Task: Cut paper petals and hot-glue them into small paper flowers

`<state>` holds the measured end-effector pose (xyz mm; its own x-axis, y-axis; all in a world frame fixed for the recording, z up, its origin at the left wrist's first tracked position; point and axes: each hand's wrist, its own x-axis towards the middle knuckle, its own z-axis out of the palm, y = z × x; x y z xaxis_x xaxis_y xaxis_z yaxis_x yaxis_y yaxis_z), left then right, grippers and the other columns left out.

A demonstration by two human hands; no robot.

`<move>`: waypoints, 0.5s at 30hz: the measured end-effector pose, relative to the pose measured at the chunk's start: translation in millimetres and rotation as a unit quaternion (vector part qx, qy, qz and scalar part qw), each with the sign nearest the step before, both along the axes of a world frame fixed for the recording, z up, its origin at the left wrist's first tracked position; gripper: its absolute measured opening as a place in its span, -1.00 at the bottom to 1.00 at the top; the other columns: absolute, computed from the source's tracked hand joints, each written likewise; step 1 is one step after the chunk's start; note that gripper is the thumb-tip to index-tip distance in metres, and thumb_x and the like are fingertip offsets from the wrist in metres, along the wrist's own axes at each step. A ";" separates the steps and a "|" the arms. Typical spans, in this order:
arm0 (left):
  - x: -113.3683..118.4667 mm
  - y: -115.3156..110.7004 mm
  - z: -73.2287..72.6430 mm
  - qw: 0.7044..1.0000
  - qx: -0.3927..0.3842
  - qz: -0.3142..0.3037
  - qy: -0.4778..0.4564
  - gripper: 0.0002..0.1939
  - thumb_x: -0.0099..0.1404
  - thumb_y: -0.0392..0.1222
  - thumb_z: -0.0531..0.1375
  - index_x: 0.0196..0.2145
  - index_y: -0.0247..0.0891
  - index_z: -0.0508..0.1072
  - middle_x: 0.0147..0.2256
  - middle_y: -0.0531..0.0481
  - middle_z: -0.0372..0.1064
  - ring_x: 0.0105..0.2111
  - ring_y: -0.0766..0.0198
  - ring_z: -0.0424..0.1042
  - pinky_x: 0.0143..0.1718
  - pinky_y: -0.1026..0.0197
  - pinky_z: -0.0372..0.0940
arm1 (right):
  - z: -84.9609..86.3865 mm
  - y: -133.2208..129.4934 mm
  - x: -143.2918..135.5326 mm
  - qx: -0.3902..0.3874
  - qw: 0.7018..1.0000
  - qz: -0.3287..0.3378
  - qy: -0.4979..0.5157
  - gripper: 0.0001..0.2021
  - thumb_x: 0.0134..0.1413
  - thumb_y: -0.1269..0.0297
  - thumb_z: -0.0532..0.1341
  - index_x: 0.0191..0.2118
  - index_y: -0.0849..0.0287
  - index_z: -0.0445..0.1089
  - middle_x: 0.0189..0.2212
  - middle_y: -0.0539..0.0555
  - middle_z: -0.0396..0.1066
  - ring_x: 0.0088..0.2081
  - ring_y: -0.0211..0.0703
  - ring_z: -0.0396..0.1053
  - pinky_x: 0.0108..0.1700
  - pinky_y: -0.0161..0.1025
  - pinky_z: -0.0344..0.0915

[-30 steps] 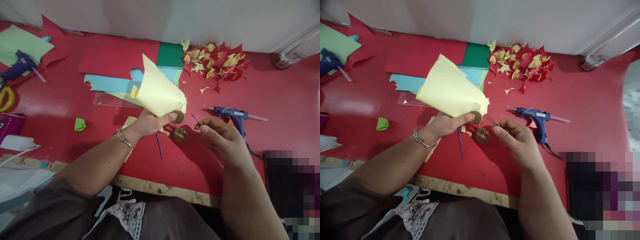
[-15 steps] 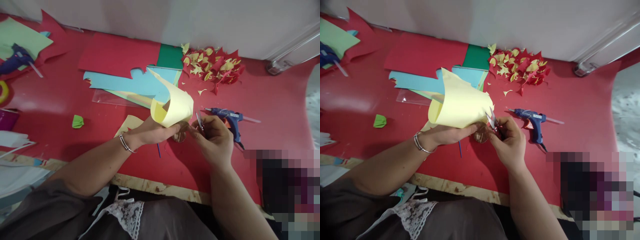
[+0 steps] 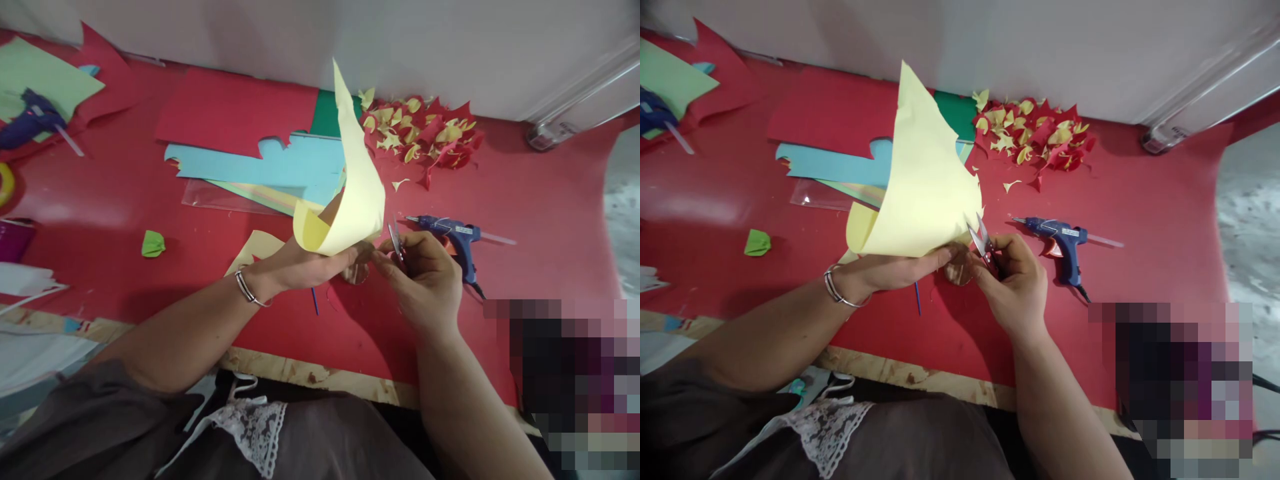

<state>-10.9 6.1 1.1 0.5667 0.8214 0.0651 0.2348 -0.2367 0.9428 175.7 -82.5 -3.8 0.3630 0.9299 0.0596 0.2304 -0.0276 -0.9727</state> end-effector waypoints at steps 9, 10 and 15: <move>1.1 -1.2 3.1 0.996 -0.022 -0.087 -0.005 -0.76 0.41 -0.08 0.21 -0.08 -0.11 0.65 -0.10 -0.01 0.70 0.05 0.07 0.64 0.22 0.10 0.51 | -1.4 1.1 2.8 -0.015 1.000 0.009 0.007 -0.81 0.02 0.26 0.47 -0.29 0.08 0.46 -0.40 -0.04 0.48 -0.41 -0.24 0.38 -0.38 -0.28 0.33; 0.8 -0.9 3.6 0.996 -0.030 -0.086 -0.012 -0.77 0.40 -0.07 0.23 -0.09 -0.10 0.64 -0.09 -0.01 0.70 0.03 0.07 0.65 0.20 0.10 0.52 | -1.8 1.0 3.1 -0.019 1.000 0.008 0.012 -0.80 0.02 0.26 0.48 -0.29 0.08 0.46 -0.41 -0.04 0.48 -0.42 -0.25 0.38 -0.39 -0.27 0.34; 2.5 -1.3 1.5 0.991 -0.082 -0.103 -0.018 -0.77 0.38 0.03 0.28 -0.34 -0.12 0.62 -0.24 -0.05 0.70 -0.13 0.08 0.68 0.12 0.10 0.54 | -1.5 -0.1 2.7 -0.023 0.998 0.024 0.051 -0.79 0.02 0.24 0.49 -0.28 0.05 0.47 -0.39 -0.02 0.51 -0.38 -0.18 0.46 -0.32 -0.21 0.46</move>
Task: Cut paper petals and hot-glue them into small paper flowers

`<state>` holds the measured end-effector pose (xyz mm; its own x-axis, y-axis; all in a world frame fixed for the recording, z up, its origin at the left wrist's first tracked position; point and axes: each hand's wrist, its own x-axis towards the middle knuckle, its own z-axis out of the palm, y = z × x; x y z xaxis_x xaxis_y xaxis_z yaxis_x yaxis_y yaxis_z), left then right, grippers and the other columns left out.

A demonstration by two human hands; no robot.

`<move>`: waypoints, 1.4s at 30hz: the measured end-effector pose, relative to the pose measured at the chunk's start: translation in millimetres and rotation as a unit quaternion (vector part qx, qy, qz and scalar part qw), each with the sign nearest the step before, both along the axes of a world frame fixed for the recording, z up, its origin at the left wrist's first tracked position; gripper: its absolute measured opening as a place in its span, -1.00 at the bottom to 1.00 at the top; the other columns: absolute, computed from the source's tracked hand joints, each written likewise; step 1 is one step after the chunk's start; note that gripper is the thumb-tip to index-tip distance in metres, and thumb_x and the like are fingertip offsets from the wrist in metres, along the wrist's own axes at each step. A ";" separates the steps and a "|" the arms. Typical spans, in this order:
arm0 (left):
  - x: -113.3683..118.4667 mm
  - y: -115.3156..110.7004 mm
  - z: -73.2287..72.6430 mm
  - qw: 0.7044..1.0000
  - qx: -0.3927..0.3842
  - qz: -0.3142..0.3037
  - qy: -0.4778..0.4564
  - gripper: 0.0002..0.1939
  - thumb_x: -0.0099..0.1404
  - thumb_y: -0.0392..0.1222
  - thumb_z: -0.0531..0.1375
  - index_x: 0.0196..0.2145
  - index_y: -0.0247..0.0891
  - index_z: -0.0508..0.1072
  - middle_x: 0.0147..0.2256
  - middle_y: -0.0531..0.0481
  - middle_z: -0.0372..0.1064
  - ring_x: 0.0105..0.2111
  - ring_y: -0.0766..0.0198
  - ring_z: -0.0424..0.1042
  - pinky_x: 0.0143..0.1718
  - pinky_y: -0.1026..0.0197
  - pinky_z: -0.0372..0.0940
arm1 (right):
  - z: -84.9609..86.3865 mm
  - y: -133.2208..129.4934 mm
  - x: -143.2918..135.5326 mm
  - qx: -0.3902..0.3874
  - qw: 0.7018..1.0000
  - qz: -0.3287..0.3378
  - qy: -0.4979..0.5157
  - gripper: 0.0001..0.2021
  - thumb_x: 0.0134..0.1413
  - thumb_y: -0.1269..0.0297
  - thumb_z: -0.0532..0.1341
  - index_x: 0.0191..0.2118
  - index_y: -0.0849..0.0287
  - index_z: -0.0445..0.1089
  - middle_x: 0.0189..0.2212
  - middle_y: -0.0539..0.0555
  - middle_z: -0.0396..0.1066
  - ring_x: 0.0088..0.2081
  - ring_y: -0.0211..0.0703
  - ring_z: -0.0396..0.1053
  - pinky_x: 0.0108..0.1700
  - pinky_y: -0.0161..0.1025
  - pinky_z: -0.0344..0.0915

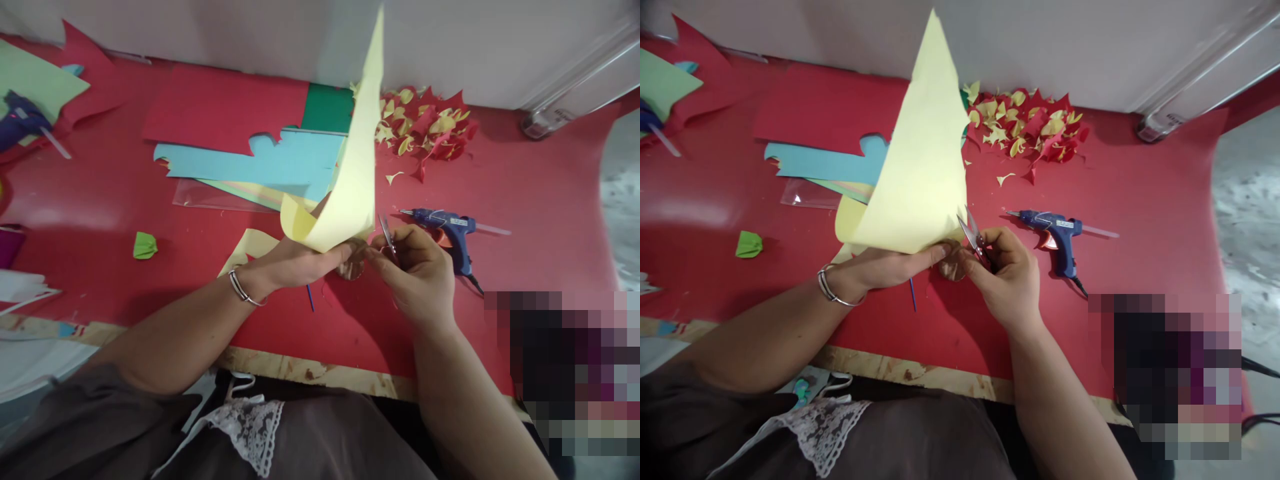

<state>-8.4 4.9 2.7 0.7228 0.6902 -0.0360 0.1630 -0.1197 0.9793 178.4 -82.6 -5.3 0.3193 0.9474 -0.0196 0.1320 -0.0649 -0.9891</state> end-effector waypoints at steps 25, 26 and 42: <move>23.0 -16.7 -24.2 0.914 -0.228 0.272 -0.197 -0.56 0.11 0.04 0.58 -0.55 -0.29 0.48 -0.55 0.07 0.37 -0.52 0.38 0.37 -0.44 0.26 0.34 | 10.4 4.4 -7.7 0.004 0.996 0.024 0.081 -0.59 0.05 -0.09 0.54 -0.31 0.11 0.45 -0.55 -0.10 0.37 -0.56 -0.34 0.23 -0.48 -0.30 0.27; 21.9 -13.7 -24.9 0.909 -0.234 0.282 -0.197 -0.55 0.08 0.04 0.58 -0.55 -0.28 0.47 -0.55 0.08 0.38 -0.52 0.38 0.38 -0.44 0.27 0.34 | 11.9 4.7 -7.8 -0.006 0.995 0.042 0.091 -0.57 0.06 -0.13 0.52 -0.32 0.12 0.45 -0.57 -0.11 0.34 -0.58 -0.35 0.20 -0.49 -0.30 0.25; 18.7 -9.4 -25.9 0.911 -0.229 0.269 -0.213 -0.57 0.15 0.12 0.54 -0.42 -0.26 0.51 -0.41 -0.02 0.57 -0.38 0.30 0.52 -0.24 0.23 0.41 | 8.8 2.7 -4.3 -0.045 0.987 0.102 0.116 -0.54 0.28 -0.14 0.39 -0.44 0.14 0.41 -0.64 -0.15 0.12 -0.59 -0.38 0.00 -0.50 -0.29 0.05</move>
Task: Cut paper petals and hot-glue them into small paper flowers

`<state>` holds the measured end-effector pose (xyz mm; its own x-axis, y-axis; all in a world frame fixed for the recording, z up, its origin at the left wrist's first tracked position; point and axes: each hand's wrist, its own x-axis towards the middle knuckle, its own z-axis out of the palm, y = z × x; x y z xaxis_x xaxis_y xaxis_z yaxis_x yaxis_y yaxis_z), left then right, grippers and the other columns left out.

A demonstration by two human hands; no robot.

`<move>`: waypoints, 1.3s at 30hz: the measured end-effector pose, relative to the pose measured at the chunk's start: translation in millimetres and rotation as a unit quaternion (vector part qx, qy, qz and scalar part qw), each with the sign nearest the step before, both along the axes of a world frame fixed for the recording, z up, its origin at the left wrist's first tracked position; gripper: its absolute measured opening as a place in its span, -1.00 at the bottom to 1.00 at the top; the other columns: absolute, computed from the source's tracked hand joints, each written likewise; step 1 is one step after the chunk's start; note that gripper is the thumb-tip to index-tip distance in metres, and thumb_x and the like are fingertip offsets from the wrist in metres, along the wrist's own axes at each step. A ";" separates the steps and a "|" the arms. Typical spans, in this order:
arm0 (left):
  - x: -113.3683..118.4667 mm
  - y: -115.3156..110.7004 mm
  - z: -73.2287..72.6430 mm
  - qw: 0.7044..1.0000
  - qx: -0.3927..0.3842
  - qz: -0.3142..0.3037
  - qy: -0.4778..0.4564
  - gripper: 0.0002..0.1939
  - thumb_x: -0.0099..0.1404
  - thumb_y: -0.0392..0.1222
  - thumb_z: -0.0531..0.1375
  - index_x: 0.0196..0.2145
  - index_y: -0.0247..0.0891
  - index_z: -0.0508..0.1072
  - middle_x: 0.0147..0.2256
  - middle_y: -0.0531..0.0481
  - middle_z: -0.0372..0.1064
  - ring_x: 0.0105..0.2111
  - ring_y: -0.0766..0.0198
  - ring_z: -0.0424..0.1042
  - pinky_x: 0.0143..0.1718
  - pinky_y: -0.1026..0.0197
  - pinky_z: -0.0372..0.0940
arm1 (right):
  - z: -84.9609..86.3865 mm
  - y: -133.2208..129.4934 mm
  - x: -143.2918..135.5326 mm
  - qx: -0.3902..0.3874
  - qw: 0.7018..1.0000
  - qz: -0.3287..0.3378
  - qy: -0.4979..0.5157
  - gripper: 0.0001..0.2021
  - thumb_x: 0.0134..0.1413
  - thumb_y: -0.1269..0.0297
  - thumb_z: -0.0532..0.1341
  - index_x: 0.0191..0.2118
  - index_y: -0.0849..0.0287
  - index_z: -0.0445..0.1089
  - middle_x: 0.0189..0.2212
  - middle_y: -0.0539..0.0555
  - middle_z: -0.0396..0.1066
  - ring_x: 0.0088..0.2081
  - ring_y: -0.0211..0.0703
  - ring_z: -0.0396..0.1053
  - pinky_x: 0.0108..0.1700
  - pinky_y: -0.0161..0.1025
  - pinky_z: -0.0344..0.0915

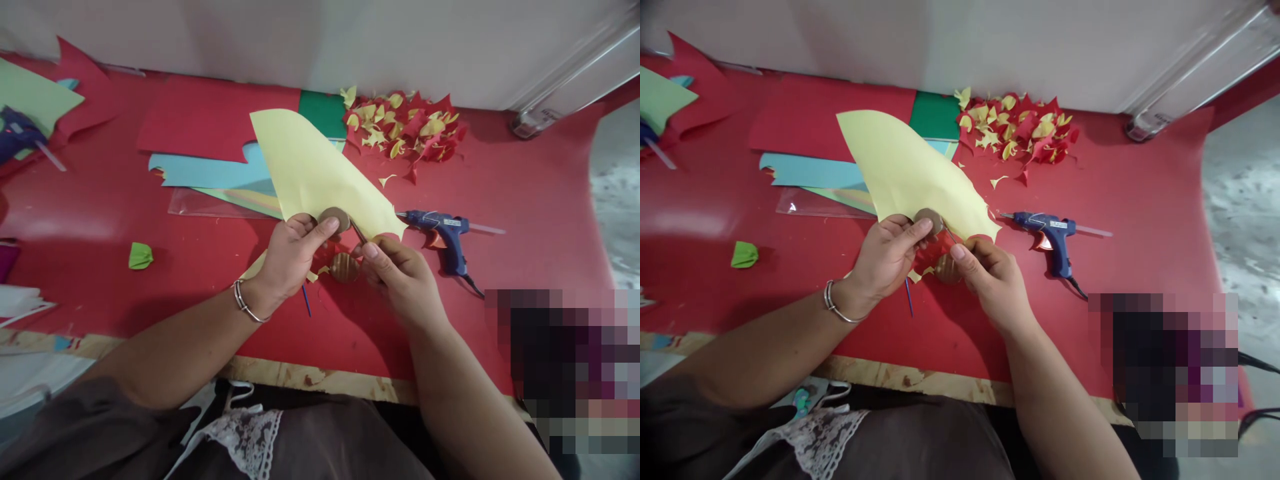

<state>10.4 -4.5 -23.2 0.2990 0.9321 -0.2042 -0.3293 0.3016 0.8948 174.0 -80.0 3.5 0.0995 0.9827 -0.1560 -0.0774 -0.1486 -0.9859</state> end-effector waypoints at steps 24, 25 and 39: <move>-1.1 -4.2 -0.5 0.960 0.172 0.106 0.195 -0.57 0.35 0.20 0.41 -0.42 -0.23 0.57 -0.47 -0.01 0.54 -0.42 0.28 0.48 -0.33 0.22 0.34 | -2.5 -4.2 -1.1 -0.059 0.997 -0.047 0.030 -0.50 0.17 -0.22 0.44 -0.39 0.17 0.47 -0.61 -0.12 0.14 -0.59 -0.40 -0.01 -0.56 -0.29 -0.10; -1.2 -3.9 -0.8 0.960 0.174 0.102 0.194 -0.57 0.35 0.19 0.41 -0.42 -0.23 0.57 -0.47 -0.01 0.54 -0.41 0.28 0.48 -0.33 0.22 0.34 | -2.2 -4.6 -0.9 -0.061 0.996 -0.050 0.034 -0.51 0.16 -0.21 0.44 -0.37 0.18 0.49 -0.61 -0.12 0.15 -0.59 -0.40 0.00 -0.56 -0.29 -0.10; 3.7 -4.4 1.2 0.981 0.125 0.052 0.136 -0.57 0.29 0.17 0.45 -0.44 -0.23 0.51 -0.43 -0.01 0.54 -0.40 0.31 0.48 -0.35 0.25 0.35 | -0.6 -1.8 0.5 -0.074 0.996 -0.048 0.026 -0.49 0.13 -0.26 0.44 -0.36 0.17 0.49 -0.64 -0.15 0.08 -0.62 -0.40 -0.07 -0.59 -0.29 -0.16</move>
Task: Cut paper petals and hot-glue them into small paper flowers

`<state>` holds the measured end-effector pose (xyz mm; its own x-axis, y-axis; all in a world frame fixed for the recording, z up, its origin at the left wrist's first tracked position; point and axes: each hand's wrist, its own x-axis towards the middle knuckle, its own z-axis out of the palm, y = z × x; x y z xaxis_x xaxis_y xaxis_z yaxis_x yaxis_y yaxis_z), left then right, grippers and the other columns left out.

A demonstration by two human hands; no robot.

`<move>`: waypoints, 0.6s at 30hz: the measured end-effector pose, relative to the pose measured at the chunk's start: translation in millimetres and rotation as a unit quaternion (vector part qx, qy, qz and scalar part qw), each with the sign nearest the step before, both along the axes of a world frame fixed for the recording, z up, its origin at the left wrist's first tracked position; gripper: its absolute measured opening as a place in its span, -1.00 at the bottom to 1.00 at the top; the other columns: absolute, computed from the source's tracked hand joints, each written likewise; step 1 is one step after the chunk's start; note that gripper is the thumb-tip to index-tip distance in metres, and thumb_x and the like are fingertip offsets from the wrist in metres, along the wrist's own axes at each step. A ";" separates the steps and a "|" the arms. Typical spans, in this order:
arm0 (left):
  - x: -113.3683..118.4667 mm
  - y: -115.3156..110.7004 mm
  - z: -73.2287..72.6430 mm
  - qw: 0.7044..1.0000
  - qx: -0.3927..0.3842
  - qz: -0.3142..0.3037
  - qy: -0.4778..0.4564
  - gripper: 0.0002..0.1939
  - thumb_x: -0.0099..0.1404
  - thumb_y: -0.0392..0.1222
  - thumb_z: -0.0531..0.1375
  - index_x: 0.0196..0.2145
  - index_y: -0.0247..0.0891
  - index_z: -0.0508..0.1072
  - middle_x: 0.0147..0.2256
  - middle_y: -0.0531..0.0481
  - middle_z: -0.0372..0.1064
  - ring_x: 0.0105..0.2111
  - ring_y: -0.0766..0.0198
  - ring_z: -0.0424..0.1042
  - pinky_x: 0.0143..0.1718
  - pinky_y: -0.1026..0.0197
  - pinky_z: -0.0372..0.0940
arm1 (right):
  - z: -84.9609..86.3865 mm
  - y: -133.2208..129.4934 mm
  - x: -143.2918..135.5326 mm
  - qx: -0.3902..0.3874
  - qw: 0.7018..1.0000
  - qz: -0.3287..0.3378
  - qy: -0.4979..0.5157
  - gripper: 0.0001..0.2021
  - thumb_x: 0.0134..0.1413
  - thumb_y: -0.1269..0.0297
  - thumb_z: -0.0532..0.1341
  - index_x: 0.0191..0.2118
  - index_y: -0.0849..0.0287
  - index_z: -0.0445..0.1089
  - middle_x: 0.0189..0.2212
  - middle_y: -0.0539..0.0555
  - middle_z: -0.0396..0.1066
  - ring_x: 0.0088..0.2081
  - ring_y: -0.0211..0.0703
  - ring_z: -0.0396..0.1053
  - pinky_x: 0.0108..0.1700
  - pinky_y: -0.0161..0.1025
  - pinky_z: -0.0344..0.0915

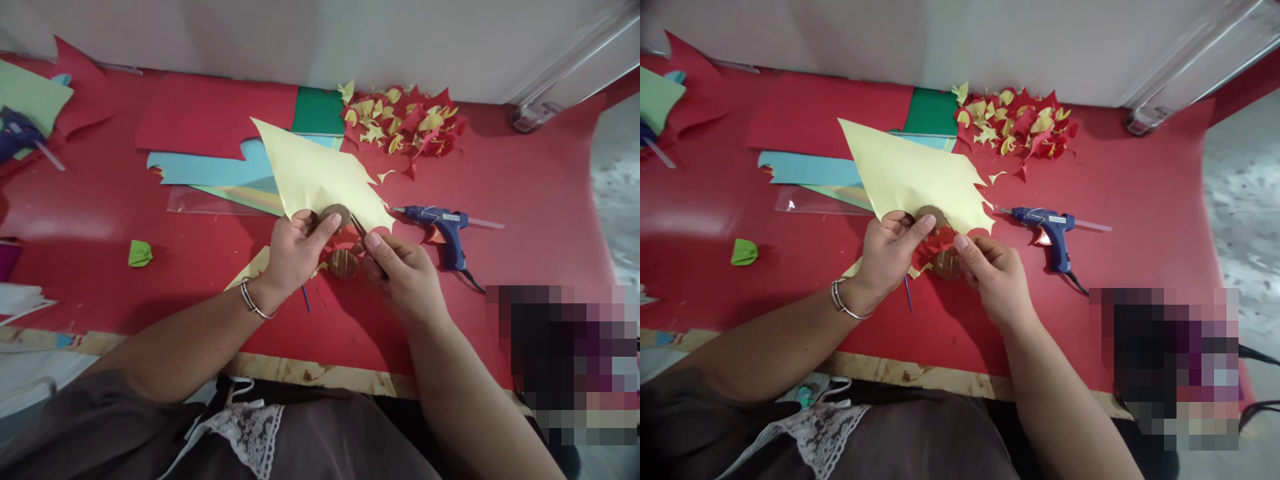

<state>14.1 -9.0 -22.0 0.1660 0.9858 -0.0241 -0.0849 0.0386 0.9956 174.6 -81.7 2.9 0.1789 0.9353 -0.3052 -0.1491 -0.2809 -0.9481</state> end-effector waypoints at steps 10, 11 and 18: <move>5.0 0.0 5.6 0.992 -0.089 -0.066 -0.055 -0.47 0.09 0.23 0.54 -0.47 -0.26 0.48 -0.45 -0.03 0.53 -0.42 0.29 0.49 -0.37 0.24 0.40 | 1.8 2.1 2.5 0.003 1.000 -0.005 -0.001 -0.48 0.09 -0.27 0.46 -0.39 0.16 0.49 -0.67 -0.16 0.06 -0.64 -0.40 -0.05 -0.63 -0.31 -0.19; 5.2 -0.4 5.9 0.991 -0.098 -0.070 -0.058 -0.47 0.07 0.23 0.55 -0.47 -0.26 0.48 -0.46 -0.02 0.51 -0.43 0.30 0.48 -0.37 0.24 0.39 | 2.1 2.2 2.5 0.006 1.000 -0.005 0.001 -0.49 0.09 -0.26 0.46 -0.41 0.15 0.47 -0.67 -0.16 0.06 -0.64 -0.40 -0.05 -0.63 -0.31 -0.19; 8.5 -0.7 6.3 0.970 -0.161 -0.084 -0.159 -0.46 -0.04 0.09 0.63 -0.50 -0.26 0.41 -0.53 0.09 0.40 -0.47 0.35 0.47 -0.36 0.26 0.39 | 3.2 1.9 3.3 0.023 1.000 0.004 -0.018 -0.50 0.13 -0.23 0.45 -0.43 0.13 0.43 -0.67 -0.16 0.05 -0.64 -0.39 -0.05 -0.63 -0.31 -0.19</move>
